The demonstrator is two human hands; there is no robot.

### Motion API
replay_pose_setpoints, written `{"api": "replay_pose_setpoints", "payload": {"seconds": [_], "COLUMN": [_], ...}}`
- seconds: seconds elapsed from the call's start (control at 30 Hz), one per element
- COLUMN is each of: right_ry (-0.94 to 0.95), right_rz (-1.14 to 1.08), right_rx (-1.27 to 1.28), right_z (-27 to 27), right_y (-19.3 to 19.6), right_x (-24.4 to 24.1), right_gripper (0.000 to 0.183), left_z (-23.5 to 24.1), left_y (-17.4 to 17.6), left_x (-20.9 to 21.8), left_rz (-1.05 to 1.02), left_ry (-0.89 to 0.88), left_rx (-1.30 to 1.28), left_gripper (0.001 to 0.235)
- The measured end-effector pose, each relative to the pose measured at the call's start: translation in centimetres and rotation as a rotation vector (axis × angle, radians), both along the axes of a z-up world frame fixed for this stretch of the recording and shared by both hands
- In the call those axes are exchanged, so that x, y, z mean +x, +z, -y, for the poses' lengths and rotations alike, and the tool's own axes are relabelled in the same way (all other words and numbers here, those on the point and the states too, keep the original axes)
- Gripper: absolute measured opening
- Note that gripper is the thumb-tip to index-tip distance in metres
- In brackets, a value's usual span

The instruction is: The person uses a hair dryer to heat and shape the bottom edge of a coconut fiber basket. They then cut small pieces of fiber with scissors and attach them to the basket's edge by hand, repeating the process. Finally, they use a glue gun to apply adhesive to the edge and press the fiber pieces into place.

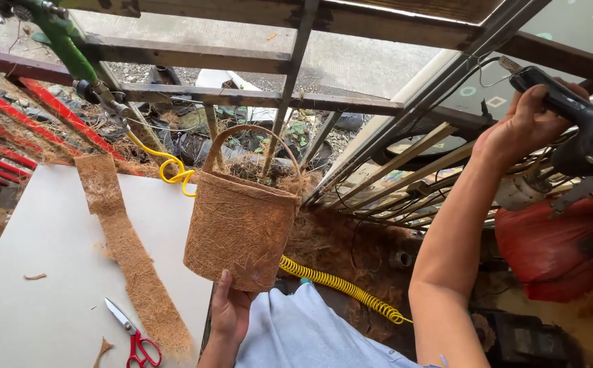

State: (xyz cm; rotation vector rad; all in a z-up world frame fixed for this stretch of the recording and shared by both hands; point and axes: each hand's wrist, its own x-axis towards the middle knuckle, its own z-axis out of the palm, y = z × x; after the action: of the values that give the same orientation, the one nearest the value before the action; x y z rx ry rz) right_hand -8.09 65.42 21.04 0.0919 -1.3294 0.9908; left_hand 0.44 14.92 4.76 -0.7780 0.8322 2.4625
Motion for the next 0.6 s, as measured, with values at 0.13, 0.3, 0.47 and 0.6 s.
{"api": "replay_pose_setpoints", "payload": {"seconds": [0.13, 0.3, 0.47, 0.6], "right_ry": [0.131, 0.148, 0.094, 0.118], "right_rz": [-0.085, -0.144, -0.107, -0.105], "right_rx": [-0.059, -0.095, -0.107, -0.084], "right_z": [-2.5, -3.7, -1.8, -2.5], "right_y": [-1.4, -2.1, -1.6, -3.5], "right_x": [0.4, 1.6, 1.4, 1.4], "right_gripper": [0.027, 0.032, 0.032, 0.029], "left_z": [0.4, 0.7, 0.7, 0.5], "left_y": [-1.4, -1.8, -2.4, -0.6], "left_x": [0.4, 0.4, 0.4, 0.2], "left_rz": [-0.016, 0.003, -0.035, 0.000], "left_ry": [0.053, 0.067, 0.056, 0.059], "left_rx": [0.029, 0.028, 0.046, 0.033], "left_gripper": [0.064, 0.065, 0.065, 0.068]}}
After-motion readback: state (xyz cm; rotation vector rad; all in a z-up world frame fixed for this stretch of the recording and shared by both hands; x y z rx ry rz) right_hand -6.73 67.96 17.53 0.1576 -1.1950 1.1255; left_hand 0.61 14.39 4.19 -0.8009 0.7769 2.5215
